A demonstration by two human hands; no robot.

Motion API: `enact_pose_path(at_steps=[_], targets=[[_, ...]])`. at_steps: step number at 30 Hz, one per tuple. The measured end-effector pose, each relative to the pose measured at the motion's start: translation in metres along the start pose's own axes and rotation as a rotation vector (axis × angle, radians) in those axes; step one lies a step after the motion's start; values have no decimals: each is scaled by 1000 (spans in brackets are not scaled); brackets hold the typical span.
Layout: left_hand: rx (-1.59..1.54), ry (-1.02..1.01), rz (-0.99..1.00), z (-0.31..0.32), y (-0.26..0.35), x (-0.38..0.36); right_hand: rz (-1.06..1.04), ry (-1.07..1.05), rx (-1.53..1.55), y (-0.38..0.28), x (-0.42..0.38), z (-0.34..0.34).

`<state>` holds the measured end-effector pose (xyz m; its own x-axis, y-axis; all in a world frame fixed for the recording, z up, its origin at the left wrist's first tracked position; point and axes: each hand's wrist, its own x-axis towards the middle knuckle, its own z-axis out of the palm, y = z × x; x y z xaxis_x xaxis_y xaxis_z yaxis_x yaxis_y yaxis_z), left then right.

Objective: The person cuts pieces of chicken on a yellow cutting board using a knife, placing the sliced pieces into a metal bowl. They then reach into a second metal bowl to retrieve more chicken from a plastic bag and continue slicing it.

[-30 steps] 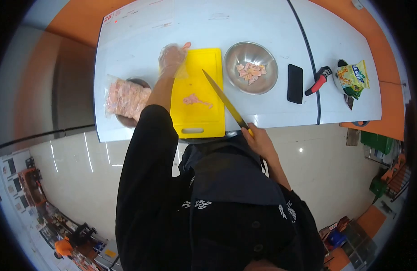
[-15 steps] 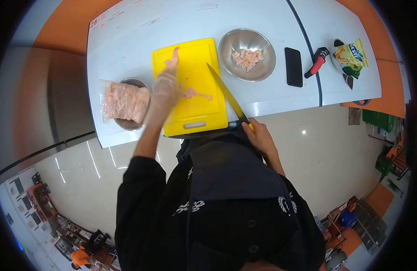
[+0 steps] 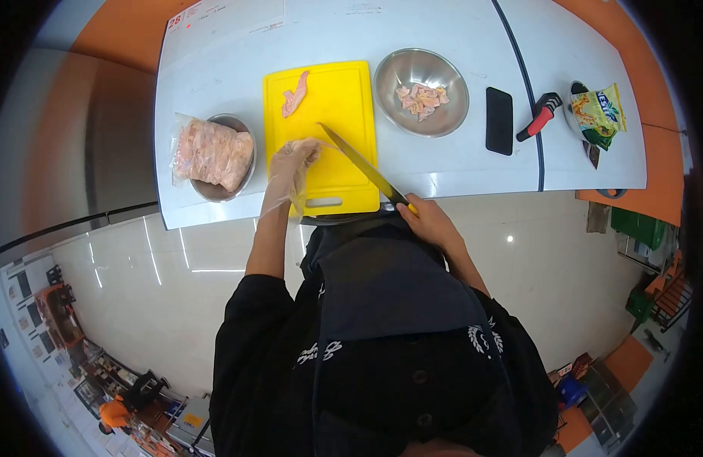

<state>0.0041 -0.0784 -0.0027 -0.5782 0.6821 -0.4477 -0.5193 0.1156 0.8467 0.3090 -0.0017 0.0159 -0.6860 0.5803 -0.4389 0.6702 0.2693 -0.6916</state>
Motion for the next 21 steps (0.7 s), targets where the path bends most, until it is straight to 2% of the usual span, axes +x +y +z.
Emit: enact_pose_path(at_steps=[1,7,10,13,18,21], targets=[[-107,46,5,3,1,-3,-4,-7,4,1,0,-2],[211,310,196,-18,-21,8,-63,-45,6,16,6,-10],[239,189,262,-28,-15,4,-54,-75,3,17,7,-18],[162,401,13,4,8,-6,-87,-69,26,25,10,-22],[-144,274,-4,47,26,-6,-85,18,86,3,7,-45],[-243,162,86,75,28,-15,-91,65,140,-18,6,-57]])
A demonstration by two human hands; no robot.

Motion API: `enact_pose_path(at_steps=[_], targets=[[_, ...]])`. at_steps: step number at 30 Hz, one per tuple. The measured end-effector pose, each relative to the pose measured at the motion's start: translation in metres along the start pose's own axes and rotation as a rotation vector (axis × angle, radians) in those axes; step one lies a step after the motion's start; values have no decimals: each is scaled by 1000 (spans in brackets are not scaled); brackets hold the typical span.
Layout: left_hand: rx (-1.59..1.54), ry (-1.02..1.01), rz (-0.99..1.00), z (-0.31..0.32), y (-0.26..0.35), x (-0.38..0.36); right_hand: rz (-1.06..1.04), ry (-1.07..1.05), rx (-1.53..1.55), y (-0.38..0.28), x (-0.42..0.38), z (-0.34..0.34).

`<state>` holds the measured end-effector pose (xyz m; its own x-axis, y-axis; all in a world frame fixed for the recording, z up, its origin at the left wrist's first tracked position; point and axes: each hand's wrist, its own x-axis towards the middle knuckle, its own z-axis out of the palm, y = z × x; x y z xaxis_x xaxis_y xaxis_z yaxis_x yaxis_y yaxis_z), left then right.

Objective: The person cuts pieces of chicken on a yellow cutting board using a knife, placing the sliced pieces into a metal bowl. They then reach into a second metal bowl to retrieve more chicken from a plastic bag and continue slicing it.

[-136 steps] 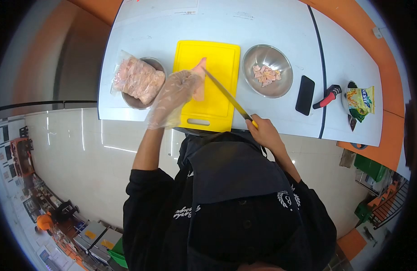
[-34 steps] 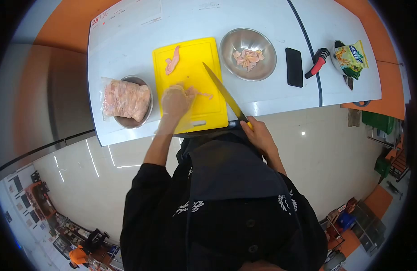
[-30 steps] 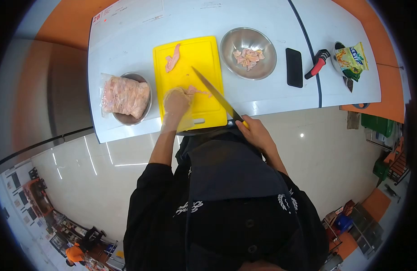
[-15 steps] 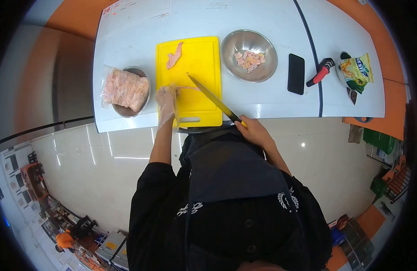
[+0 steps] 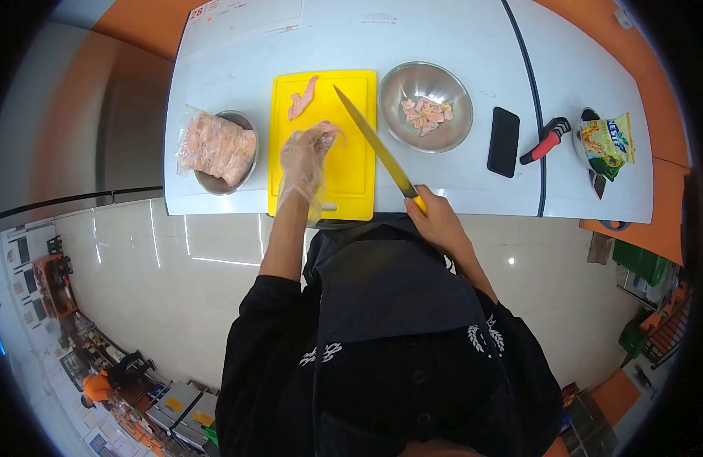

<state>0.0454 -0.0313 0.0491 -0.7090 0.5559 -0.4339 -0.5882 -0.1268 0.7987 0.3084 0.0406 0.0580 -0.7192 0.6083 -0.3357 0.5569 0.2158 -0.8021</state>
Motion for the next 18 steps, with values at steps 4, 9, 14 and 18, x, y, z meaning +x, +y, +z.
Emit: enact_pose_path(at_steps=[4,9,14,18], targets=[[283,106,119,-24,-30,18,-62,8,-21,-7,7,9],[1355,197,634,-71,-33,-6,-79,-54,-102,10,6,28],[1408,121,708,-105,-32,-15,-84,-23,-119,14,-5,38],[1620,84,654,-123,-17,-12,-110,51,-162,8,-15,50]])
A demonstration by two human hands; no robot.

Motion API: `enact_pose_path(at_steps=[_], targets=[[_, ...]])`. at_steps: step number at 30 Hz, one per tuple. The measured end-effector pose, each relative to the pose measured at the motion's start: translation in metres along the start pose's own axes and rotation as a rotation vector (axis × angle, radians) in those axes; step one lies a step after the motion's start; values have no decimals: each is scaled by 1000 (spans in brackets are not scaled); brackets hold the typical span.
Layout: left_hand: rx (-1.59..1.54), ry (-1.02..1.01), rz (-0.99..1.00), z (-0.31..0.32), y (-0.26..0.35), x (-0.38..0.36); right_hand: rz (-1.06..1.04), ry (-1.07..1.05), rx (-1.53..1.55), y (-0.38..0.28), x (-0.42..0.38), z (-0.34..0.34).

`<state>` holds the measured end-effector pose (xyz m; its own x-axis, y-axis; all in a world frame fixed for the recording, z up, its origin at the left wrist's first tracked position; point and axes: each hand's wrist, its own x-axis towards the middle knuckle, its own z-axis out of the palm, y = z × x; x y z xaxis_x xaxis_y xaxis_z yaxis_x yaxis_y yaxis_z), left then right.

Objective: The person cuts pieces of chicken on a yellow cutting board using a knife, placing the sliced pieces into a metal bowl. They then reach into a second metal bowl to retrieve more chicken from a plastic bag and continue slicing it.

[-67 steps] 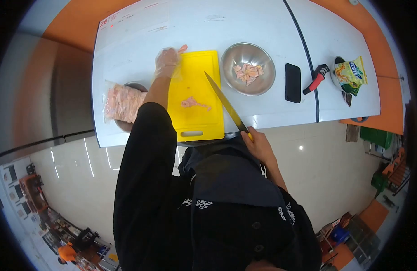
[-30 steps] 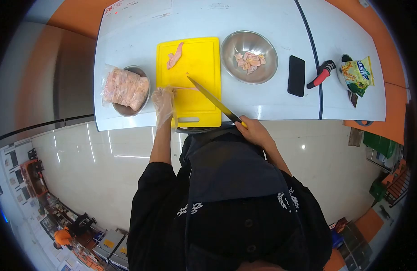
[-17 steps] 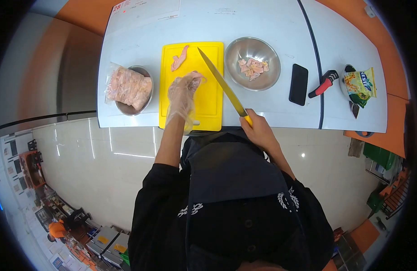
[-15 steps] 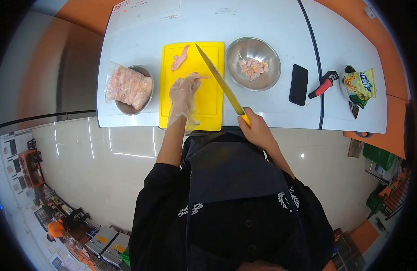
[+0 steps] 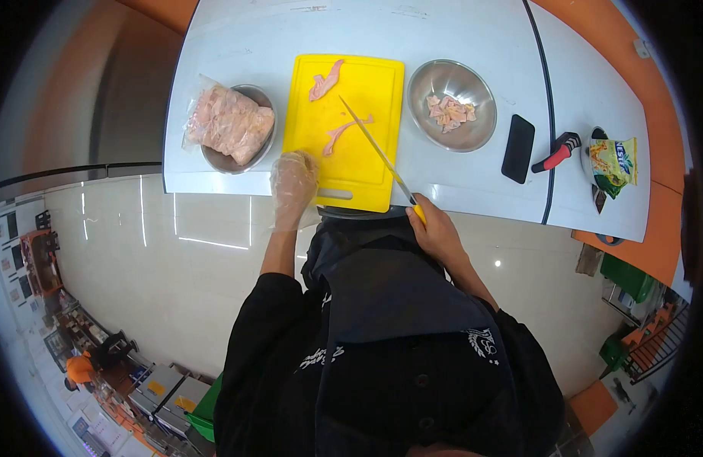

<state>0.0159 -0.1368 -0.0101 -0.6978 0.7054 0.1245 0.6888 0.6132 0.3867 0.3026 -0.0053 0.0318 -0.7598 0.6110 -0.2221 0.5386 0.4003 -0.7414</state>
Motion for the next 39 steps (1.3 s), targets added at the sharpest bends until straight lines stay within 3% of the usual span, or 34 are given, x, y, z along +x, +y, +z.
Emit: enact_pose_path(at_steps=[5,8,14,23,34,37,39], targets=[[-93,-34,106,-7,-12,14,132,-30,-42,-32,2,12],[-216,-55,92,-3,-13,23,52,149,4,-57,1,21],[-287,-39,116,6,2,36,276,-110,-203,-41,20,36],[-161,63,118,24,15,35,349,-157,-278,-53,17,31],[-345,-64,90,6,-1,17,312,-135,-238,-45,19,26],[-349,86,224,3,-1,13,273,-135,-190,-47,15,20],[-345,68,183,3,2,12,235,-135,-160,-48,12,20]])
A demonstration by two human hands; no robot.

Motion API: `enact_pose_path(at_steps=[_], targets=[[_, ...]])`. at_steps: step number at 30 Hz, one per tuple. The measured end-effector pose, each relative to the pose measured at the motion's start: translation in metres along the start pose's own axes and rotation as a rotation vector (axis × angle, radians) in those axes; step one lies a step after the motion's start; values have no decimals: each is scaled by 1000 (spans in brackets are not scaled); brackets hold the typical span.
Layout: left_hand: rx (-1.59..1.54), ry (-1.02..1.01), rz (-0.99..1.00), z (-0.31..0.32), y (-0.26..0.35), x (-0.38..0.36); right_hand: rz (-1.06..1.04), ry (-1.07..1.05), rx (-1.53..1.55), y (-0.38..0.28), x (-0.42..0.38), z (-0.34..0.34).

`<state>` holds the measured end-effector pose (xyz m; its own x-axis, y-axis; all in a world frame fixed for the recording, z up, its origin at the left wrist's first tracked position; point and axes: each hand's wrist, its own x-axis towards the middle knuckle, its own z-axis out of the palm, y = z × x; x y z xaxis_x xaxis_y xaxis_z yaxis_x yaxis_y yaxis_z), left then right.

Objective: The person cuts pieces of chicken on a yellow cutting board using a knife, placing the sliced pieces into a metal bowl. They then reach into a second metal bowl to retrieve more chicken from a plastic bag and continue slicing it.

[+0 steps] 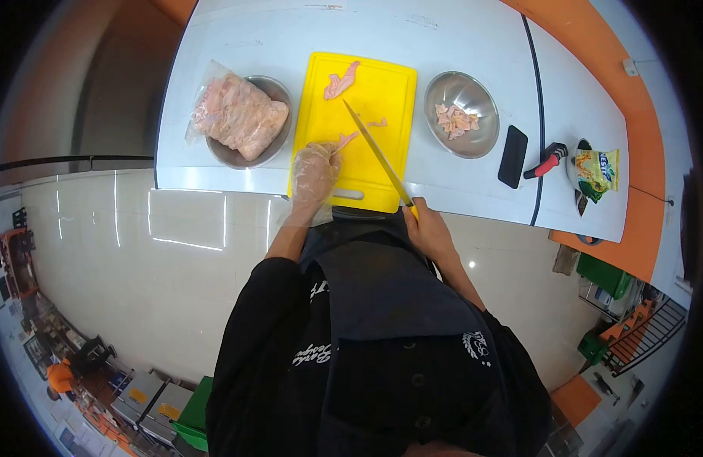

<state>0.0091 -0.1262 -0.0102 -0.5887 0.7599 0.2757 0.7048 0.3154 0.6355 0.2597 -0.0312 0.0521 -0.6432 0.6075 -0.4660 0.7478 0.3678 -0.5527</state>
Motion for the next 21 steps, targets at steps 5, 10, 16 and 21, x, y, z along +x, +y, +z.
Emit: enact_pose_path(at_steps=[5,10,16,21], targets=[[-122,-106,-226,12,9,14,-43,-21,42,6,3,4],[-506,-302,-595,11,24,57,3,105,226,7,-6,-13],[-708,-432,-688,-13,48,71,23,127,265,1,-11,-19],[-497,-420,-615,8,-2,50,-15,62,138,6,1,19]])
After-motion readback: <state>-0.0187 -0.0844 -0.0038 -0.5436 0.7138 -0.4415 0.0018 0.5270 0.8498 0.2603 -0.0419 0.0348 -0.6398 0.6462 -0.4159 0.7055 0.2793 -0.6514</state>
